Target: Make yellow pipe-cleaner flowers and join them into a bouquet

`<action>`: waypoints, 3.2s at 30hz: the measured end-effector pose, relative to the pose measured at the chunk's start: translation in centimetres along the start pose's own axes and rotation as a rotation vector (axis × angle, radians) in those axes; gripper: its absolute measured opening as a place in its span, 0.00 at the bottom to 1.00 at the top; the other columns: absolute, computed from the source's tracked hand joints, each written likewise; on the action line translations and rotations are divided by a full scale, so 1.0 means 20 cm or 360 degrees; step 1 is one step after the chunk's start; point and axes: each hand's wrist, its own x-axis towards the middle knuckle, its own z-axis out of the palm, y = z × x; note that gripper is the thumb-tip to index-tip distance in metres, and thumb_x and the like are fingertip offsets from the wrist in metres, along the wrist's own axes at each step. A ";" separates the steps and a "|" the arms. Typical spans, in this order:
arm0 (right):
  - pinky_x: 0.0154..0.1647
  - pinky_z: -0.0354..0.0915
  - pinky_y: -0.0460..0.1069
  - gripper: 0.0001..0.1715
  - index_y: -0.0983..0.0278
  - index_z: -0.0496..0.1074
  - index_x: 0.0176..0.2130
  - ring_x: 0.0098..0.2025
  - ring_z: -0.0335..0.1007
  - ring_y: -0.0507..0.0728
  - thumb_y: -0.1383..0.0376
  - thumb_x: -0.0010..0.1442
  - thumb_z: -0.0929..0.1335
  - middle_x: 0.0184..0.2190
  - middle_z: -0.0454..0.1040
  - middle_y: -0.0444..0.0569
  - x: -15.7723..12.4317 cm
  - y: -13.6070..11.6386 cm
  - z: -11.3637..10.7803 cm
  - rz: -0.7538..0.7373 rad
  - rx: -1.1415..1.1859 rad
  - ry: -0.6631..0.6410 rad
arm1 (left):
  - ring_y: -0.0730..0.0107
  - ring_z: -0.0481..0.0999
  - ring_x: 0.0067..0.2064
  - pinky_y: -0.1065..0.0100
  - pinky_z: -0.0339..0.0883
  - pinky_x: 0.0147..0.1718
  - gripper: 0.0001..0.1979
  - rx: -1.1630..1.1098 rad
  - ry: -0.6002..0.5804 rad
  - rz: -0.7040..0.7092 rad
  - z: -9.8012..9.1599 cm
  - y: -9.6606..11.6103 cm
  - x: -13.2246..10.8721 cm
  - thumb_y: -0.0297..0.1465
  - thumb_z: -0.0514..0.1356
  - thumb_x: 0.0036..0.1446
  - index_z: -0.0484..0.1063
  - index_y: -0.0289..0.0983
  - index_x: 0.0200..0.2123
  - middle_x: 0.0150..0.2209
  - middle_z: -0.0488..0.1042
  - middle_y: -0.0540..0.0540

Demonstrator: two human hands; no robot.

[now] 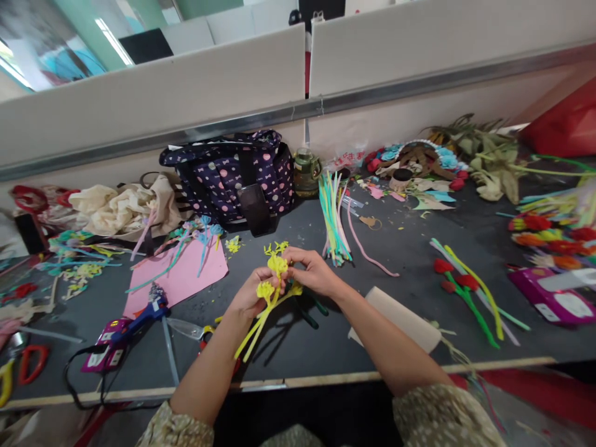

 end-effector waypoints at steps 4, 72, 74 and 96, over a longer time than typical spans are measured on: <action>0.40 0.61 0.50 0.15 0.63 0.75 0.30 0.35 0.65 0.56 0.54 0.57 0.71 0.31 0.70 0.47 0.00 0.00 0.01 0.0030 -0.0002 0.0061 | 0.79 0.67 0.19 0.74 0.60 0.22 0.17 -0.0061 0.0056 0.0057 -0.01 -0.01 0.02 0.33 0.76 0.30 0.71 0.32 0.19 0.19 0.71 0.50; 0.36 0.66 0.48 0.17 0.62 0.76 0.38 0.32 0.70 0.52 0.55 0.50 0.76 0.31 0.75 0.45 0.01 0.02 0.07 0.0557 0.0474 0.0286 | 0.81 0.71 0.22 0.76 0.67 0.24 0.12 -0.0205 0.0644 0.0681 -0.05 0.08 0.00 0.29 0.72 0.39 0.72 0.35 0.27 0.24 0.74 0.53; 0.33 0.65 0.47 0.15 0.63 0.75 0.34 0.28 0.67 0.51 0.56 0.50 0.76 0.27 0.73 0.43 0.01 0.01 0.07 0.0557 0.0475 0.0383 | 0.80 0.72 0.23 0.75 0.68 0.25 0.12 -0.0158 0.0594 0.0643 -0.05 0.08 0.00 0.29 0.72 0.40 0.73 0.35 0.28 0.26 0.76 0.52; 0.30 0.61 0.46 0.14 0.64 0.74 0.29 0.28 0.66 0.51 0.57 0.51 0.75 0.25 0.73 0.43 0.00 0.00 0.12 0.0469 0.0120 0.0308 | 0.78 0.72 0.28 0.75 0.66 0.30 0.10 0.0125 0.0357 0.0613 -0.02 0.03 -0.01 0.30 0.73 0.41 0.78 0.37 0.29 0.28 0.77 0.51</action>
